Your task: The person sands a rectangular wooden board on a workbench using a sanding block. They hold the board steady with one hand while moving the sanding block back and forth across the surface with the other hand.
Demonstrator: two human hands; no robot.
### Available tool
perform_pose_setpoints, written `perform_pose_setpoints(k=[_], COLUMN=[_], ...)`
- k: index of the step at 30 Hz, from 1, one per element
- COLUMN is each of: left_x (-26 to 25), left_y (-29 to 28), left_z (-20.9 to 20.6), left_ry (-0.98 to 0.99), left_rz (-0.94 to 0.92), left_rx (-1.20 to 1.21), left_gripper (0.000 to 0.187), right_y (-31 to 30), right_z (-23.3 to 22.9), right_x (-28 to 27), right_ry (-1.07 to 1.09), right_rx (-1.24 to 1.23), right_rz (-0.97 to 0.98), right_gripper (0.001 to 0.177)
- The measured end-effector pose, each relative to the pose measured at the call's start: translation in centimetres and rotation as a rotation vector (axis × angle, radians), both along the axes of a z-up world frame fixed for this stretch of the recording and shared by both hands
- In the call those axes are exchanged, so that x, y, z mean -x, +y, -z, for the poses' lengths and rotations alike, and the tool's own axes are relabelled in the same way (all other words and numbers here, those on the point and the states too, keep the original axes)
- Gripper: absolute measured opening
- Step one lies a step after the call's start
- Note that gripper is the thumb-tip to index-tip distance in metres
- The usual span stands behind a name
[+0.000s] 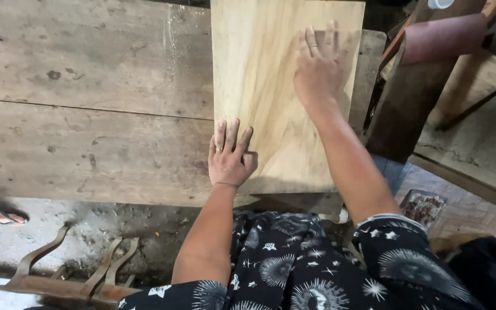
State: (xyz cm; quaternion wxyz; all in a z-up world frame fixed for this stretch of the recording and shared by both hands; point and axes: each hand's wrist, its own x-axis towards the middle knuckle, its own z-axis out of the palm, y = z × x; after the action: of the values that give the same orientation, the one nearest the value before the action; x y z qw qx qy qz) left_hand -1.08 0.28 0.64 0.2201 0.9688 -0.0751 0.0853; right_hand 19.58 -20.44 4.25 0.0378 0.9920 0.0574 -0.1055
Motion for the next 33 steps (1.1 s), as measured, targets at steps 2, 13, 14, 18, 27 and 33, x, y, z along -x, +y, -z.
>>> perform_pose_setpoints(k=[2,13,14,18,27,33], left_x=[-0.3,-1.0,-1.0,-1.1,-0.9,-0.8], left_y=[0.2,-0.1,-0.3,-0.2,0.0,0.1], left_z=[0.1,0.4,0.5,0.2,0.1,0.0], left_ry=[0.053,0.030,-0.087,-0.081,-0.062,-0.075], left_rz=[0.016,-0.011,-0.062,-0.052,0.009,0.000], left_rx=[-0.022,-0.045,-0.093,-0.098,-0.029,-0.023], left_gripper=[0.068,0.065,0.063,0.064,0.069,0.074], right_y=[0.1,-3.5,-3.6,-3.6,-7.6,-8.3], right_z=[1.1,3.0,3.1,0.0,4.7,5.2], right_x=[-0.8,10.9,14.0,7.0,3.7,2.2], right_ry=[0.077,-0.304,-0.405,-0.481,-0.335,-0.381], right_rx=[0.014,-0.321,-0.363,-0.298,-0.205,-0.332], right_rz=[0.099,-0.092,-0.123,-0.098,-0.059,-0.101], right_gripper=[0.057,0.050,0.043,0.027,0.042,0.069])
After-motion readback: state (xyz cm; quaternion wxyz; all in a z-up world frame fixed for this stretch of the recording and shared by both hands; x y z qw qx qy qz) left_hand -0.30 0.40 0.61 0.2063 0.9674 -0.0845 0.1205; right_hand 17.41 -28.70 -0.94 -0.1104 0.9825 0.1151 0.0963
